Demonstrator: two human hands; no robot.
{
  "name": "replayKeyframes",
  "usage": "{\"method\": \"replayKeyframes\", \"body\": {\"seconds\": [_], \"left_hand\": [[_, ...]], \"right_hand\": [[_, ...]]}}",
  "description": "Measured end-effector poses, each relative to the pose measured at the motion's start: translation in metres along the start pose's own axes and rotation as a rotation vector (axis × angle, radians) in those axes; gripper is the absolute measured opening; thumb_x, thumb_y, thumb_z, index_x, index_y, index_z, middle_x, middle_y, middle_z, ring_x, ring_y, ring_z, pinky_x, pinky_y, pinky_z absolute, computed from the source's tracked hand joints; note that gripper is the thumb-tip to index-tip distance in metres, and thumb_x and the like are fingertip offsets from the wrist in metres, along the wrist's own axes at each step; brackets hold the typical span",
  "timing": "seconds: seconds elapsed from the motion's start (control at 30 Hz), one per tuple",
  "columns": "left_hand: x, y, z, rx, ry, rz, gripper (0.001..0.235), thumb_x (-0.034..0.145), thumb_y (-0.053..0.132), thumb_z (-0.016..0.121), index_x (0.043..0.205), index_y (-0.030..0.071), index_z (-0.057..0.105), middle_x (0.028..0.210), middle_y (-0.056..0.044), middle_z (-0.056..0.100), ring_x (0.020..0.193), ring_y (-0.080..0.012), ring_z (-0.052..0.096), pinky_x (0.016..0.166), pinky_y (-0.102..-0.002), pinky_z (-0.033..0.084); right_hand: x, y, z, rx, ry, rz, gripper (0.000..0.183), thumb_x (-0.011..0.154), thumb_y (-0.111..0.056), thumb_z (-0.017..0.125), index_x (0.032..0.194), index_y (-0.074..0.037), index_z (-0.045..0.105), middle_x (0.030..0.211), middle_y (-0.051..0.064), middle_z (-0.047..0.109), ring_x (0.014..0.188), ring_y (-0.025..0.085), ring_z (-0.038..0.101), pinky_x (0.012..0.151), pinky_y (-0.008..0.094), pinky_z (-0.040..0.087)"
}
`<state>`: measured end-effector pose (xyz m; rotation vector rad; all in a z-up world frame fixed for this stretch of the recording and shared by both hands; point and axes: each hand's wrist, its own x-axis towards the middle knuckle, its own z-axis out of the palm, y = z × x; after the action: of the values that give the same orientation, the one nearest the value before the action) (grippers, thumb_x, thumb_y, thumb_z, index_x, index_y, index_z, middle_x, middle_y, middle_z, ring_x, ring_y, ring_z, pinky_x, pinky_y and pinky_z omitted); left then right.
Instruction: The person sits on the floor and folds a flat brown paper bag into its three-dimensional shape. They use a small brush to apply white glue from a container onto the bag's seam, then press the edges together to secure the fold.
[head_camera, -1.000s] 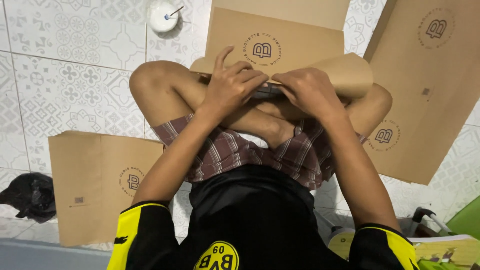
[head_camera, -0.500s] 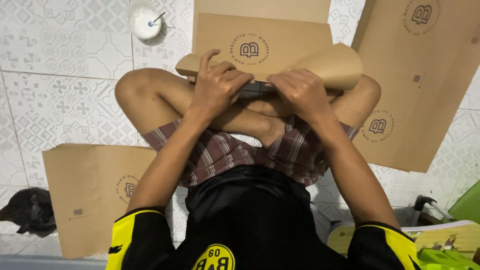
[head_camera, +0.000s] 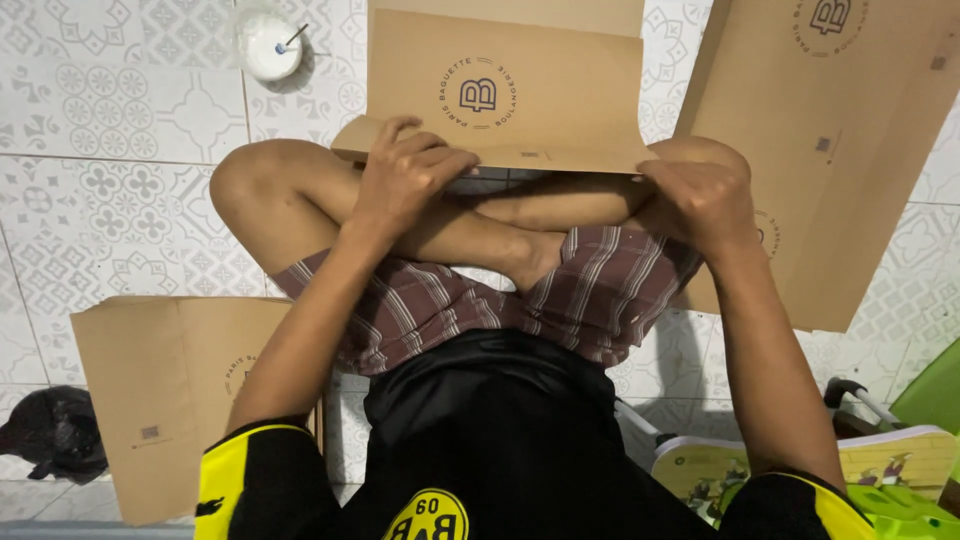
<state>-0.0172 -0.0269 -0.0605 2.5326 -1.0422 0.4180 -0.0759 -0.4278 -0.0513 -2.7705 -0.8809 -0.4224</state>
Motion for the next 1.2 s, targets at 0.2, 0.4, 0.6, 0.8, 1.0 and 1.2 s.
{"method": "replayKeyframes", "body": {"seconds": [0.2,0.4,0.6,0.8,1.0,1.2], "left_hand": [[-0.050,-0.046,-0.027,0.051,-0.271,0.024,0.014,0.104,0.018,0.064,0.110,0.022,0.076,0.095,0.006,0.081,0.095,-0.0107,0.076,0.087,-0.033,0.057],[-0.037,-0.043,-0.082,0.284,-0.508,-0.066,0.023,0.094,0.014,0.070,0.113,0.025,0.076,0.100,0.009,0.081,0.094,-0.0095,0.078,0.084,-0.028,0.059],[-0.051,-0.111,-0.005,0.179,-0.293,-0.084,0.042,0.075,0.044,0.088,0.110,0.024,0.076,0.109,0.005,0.080,0.097,-0.0152,0.076,0.085,-0.028,0.060],[-0.026,-0.128,0.011,0.248,0.057,0.086,0.036,0.082,-0.006,0.075,0.114,0.010,0.072,0.113,0.000,0.077,0.110,-0.0232,0.078,0.074,-0.030,0.062],[-0.041,-0.134,0.063,0.323,-0.685,-0.191,0.031,0.085,0.024,0.065,0.115,0.016,0.068,0.102,-0.006,0.067,0.092,-0.0298,0.067,0.081,-0.044,0.050],[-0.006,-0.130,0.057,-0.105,-0.789,-0.837,0.046,0.094,0.017,0.052,0.139,0.021,0.063,0.109,-0.023,0.068,0.095,-0.0450,0.067,0.072,-0.054,0.054]], "right_hand": [[-0.044,0.012,0.023,-0.038,-0.091,-0.009,0.016,0.100,-0.007,0.072,0.114,-0.013,0.078,0.091,0.006,0.080,0.091,0.020,0.078,0.082,0.030,0.062],[-0.039,0.005,0.023,-0.049,-0.152,-0.018,0.025,0.103,-0.011,0.068,0.126,-0.017,0.074,0.112,0.003,0.081,0.107,0.016,0.076,0.090,0.026,0.062],[-0.021,0.036,0.068,-0.134,-0.190,0.039,0.060,0.083,-0.015,0.080,0.140,-0.024,0.066,0.125,0.000,0.076,0.117,0.016,0.072,0.093,0.031,0.061],[0.020,0.047,0.066,-0.183,-0.055,0.047,0.059,0.086,0.027,0.064,0.132,-0.008,0.069,0.140,0.007,0.073,0.116,0.019,0.077,0.056,0.032,0.059],[0.020,0.057,0.114,0.054,-0.356,0.167,0.021,0.097,0.002,0.058,0.118,0.002,0.063,0.132,0.022,0.054,0.107,0.043,0.055,0.070,0.054,0.048],[0.029,0.073,0.139,0.395,-0.161,0.549,0.034,0.097,-0.013,0.078,0.127,0.000,0.069,0.120,0.020,0.070,0.108,0.036,0.063,0.095,0.045,0.046]]}}
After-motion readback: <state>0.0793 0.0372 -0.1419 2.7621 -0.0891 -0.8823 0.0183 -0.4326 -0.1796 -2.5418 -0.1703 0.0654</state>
